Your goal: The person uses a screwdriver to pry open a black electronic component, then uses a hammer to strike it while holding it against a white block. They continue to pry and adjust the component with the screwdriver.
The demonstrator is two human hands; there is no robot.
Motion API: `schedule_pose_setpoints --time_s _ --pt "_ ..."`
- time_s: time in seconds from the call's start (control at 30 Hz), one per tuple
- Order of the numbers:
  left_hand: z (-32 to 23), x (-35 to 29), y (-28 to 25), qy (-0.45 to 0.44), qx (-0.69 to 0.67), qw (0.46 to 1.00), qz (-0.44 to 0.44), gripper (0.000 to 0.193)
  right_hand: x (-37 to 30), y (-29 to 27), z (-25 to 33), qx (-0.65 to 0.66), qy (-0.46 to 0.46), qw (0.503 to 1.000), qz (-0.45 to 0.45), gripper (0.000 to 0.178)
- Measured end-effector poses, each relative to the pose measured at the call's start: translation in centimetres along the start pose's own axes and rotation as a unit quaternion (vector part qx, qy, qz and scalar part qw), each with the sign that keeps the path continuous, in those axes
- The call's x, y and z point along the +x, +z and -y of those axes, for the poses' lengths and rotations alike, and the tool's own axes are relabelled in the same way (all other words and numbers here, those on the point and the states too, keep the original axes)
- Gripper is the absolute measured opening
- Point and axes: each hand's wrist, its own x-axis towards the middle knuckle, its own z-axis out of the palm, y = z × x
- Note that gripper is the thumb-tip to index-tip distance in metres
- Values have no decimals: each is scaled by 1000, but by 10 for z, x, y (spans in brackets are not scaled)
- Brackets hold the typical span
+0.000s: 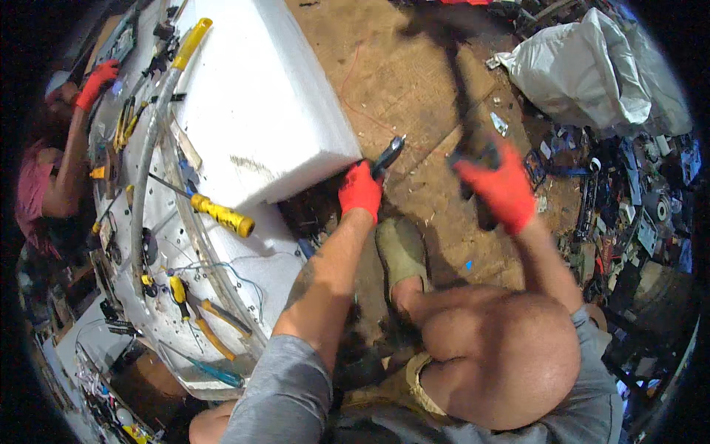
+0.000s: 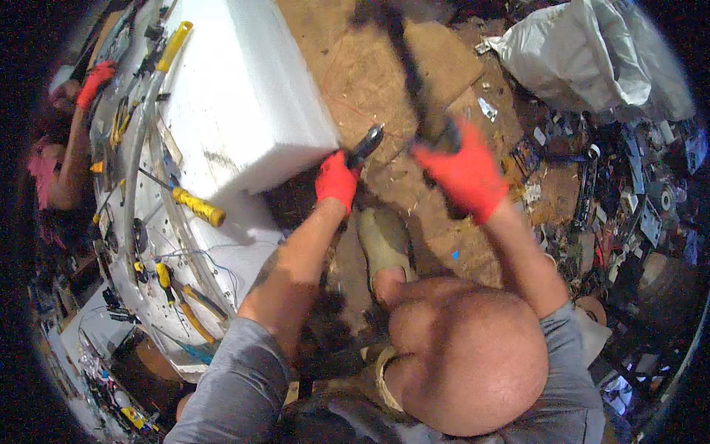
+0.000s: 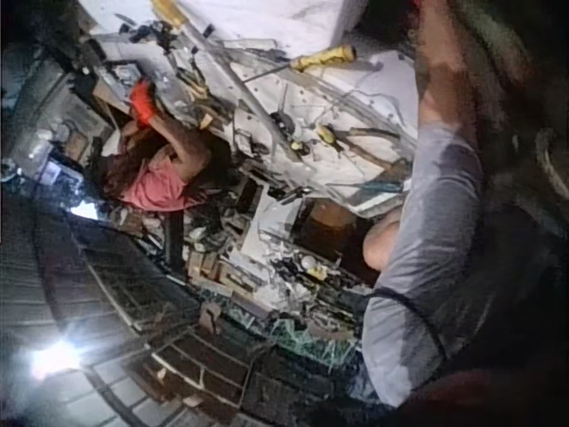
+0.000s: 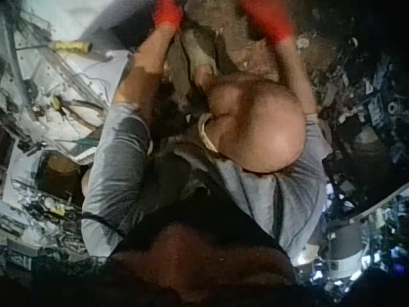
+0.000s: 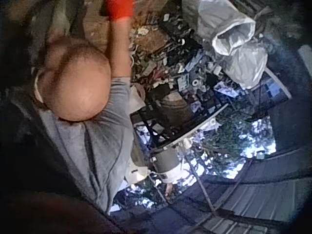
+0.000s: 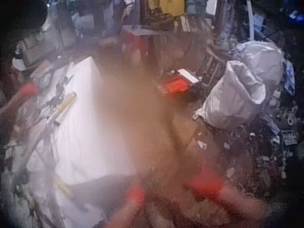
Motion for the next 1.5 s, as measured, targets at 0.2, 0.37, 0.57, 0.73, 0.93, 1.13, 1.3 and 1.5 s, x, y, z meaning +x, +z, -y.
schedule_pose_setpoints --time_s 0.2,0.37,0.57,0.73,0.93,1.13,1.3,1.5 --pt "10 4 2 22 -10 999 -36 29 -18 -34 61 19 -110 991 -75 51" --pt "-2 4 9 43 -5 998 -47 29 -12 55 -125 -184 124 974 50 57" --pt "5 9 1 30 4 1000 -4 37 -4 15 16 -51 76 993 78 45" --pt "19 6 12 23 -14 999 -44 33 -6 -34 94 -9 -103 995 2 42" --pt "-10 8 6 34 1 999 -7 40 -16 21 -66 -170 -10 985 -19 39" --pt "3 13 7 27 13 999 35 40 13 33 -64 -193 -20 980 -34 36" --pt "9 8 3 16 10 999 -26 32 6 -31 91 -18 -123 991 -44 36" --pt "6 9 -1 13 34 999 -4 37 -9 -17 11 -79 -102 990 -56 43"
